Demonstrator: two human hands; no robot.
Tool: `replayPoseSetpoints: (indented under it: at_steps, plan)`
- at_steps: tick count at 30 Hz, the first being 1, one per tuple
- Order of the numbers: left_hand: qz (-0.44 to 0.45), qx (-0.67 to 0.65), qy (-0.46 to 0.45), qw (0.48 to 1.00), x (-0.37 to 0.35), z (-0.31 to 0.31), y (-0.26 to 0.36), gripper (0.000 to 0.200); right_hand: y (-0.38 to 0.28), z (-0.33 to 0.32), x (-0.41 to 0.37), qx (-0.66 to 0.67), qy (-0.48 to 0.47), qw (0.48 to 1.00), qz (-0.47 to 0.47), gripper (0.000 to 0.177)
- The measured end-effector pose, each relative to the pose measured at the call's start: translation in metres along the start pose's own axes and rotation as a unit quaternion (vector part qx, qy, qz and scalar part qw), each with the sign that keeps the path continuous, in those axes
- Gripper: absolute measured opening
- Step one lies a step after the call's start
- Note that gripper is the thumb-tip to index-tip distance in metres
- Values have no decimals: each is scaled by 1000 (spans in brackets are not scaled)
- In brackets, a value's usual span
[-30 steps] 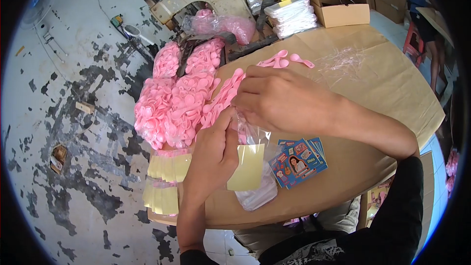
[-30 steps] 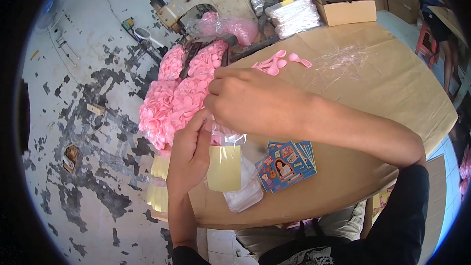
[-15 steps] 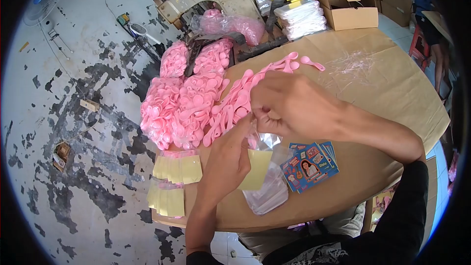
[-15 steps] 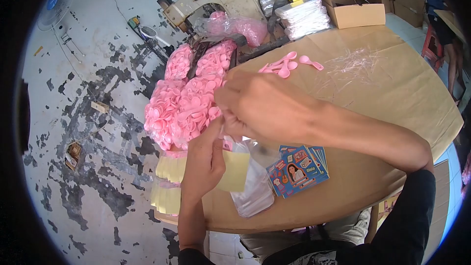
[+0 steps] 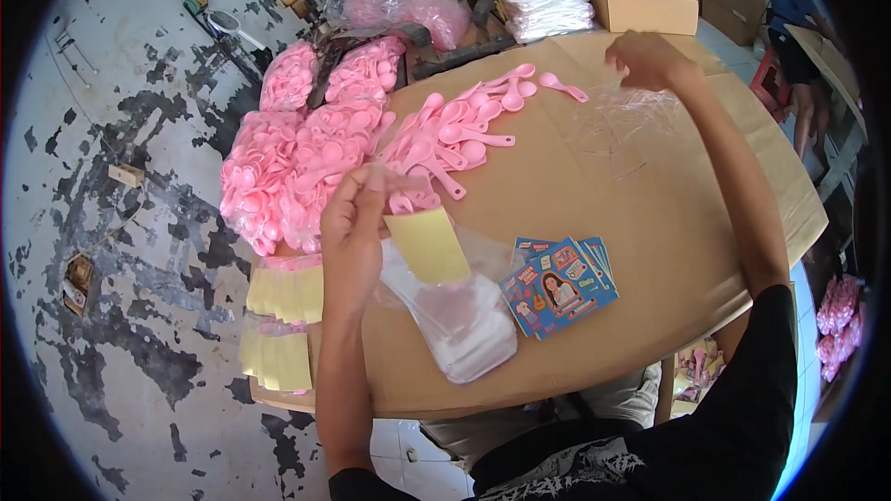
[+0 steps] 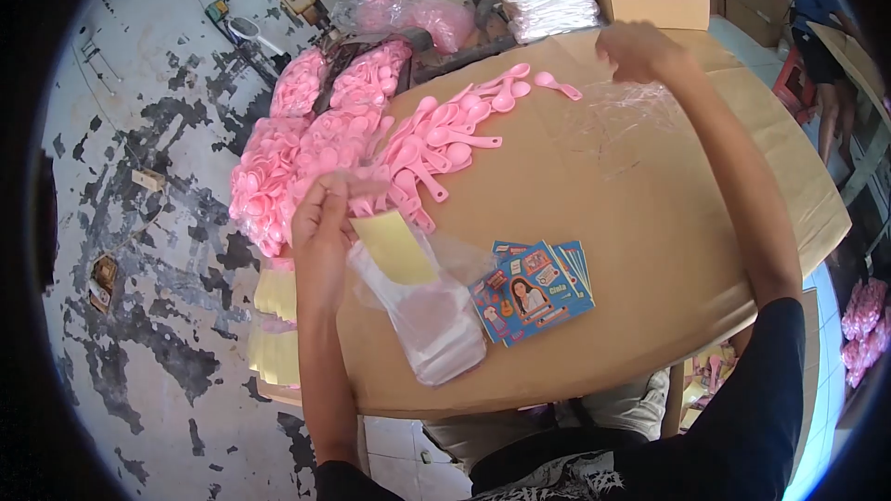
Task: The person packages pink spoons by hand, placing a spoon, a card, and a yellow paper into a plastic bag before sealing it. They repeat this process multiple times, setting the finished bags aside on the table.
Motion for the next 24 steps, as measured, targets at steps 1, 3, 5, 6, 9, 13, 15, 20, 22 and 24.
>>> replayPoseSetpoints:
  at_steps: [1, 3, 5, 6, 9, 13, 15, 20, 22, 24]
  plan:
    - [-7, 16, -10, 1000, 1, -1, -1, 27, 6, -5, 4, 79, -3, 997, -26, 18]
    - [-23, 35, -8, 999, -1, -6, -6, 25, 11, -20, 3, 164, 24, 984, -71, 16]
    - [-41, 21, -13, 999, 1, -5, -2, 25, 8, -37, 0, 175, 94, 975, -102, 16]
    - [-53, 15, -16, 998, 0, -3, -1, 25, 2, -41, -4, 189, 90, 974, -89, 16]
    - [-70, -5, 6, 998, 1, -6, -8, 26, -12, -42, 0, 285, 79, 948, -120, 28]
    - [-32, -50, 32, 998, -2, -5, -7, 28, -119, -19, -10, 386, 14, 881, -272, 46]
    - [-24, -42, 47, 998, -6, 2, -4, 27, -176, -12, -35, 390, -30, 864, -318, 43]
    - [-10, -162, 7, 987, -7, 16, 0, 29, -216, -16, -54, 528, -117, 800, -260, 34]
    - [-31, -230, -28, 972, -6, 14, -9, 31, -214, -15, -54, 571, -82, 776, -253, 30]
    - [-42, -185, -30, 981, -6, 13, -12, 34, -212, -9, -53, 590, -42, 762, -263, 28]
Point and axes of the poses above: each hand's wrist, its own x-axis towards the middle knuckle, its own z-axis out of the palm, y = z × x, the point moved 2 cm from there along x, towards the middle knuckle, and after that the axes turned 13 degrees about -y, right-handed, at the moved point
